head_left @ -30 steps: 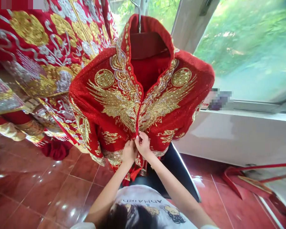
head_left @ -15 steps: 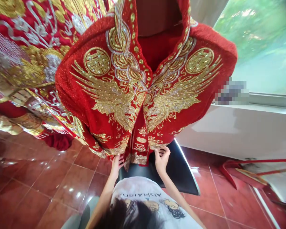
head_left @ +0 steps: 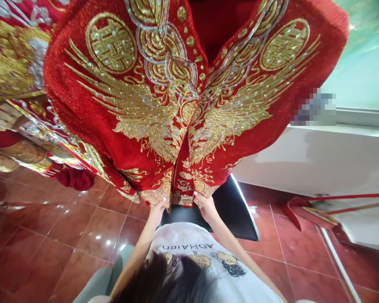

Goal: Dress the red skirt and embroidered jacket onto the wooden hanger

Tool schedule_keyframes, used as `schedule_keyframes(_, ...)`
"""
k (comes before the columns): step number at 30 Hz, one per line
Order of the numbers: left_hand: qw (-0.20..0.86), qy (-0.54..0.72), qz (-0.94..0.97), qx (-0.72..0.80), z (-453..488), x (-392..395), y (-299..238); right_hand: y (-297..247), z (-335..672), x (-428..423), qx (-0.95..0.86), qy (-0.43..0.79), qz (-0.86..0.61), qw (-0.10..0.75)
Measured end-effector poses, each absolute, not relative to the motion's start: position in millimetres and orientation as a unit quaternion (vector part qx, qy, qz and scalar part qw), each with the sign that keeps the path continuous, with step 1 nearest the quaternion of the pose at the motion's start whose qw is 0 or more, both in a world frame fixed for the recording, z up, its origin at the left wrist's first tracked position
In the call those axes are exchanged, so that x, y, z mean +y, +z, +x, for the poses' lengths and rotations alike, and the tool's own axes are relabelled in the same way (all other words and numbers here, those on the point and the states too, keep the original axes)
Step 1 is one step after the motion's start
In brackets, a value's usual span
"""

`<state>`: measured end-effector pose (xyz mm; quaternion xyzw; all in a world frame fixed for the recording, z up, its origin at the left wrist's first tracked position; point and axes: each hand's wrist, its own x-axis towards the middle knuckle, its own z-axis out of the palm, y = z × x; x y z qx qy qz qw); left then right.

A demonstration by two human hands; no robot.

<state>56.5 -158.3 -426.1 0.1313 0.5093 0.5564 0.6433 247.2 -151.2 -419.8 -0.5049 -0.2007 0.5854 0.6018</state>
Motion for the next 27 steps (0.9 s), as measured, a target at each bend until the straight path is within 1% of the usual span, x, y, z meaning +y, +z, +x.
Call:
schedule_keyframes(7,0.642,0.526,0.130,0.543,70,-159,-412,-396,224,-168,-0.167,0.620,-0.481,0.597)
schedule_keyframes(13,0.640,0.542,0.141,0.526,79,-157,-395,-385,222,-168,-0.150,0.615,-0.443,0.635)
schedule_keyframes(16,0.634,0.551,0.137,0.526,84,-158,-392,-383,224,-169,-0.157,0.626,-0.433,0.630)
schedule_keyframes(21,0.636,0.559,0.134,0.515,96,-157,-388,-387,227,-168,-0.115,0.641,-0.464,0.600)
schedule_keyframes(27,0.667,0.535,0.156,0.495,110,-163,-378,-366,218,-164,-0.086,0.677,-0.411,0.605)
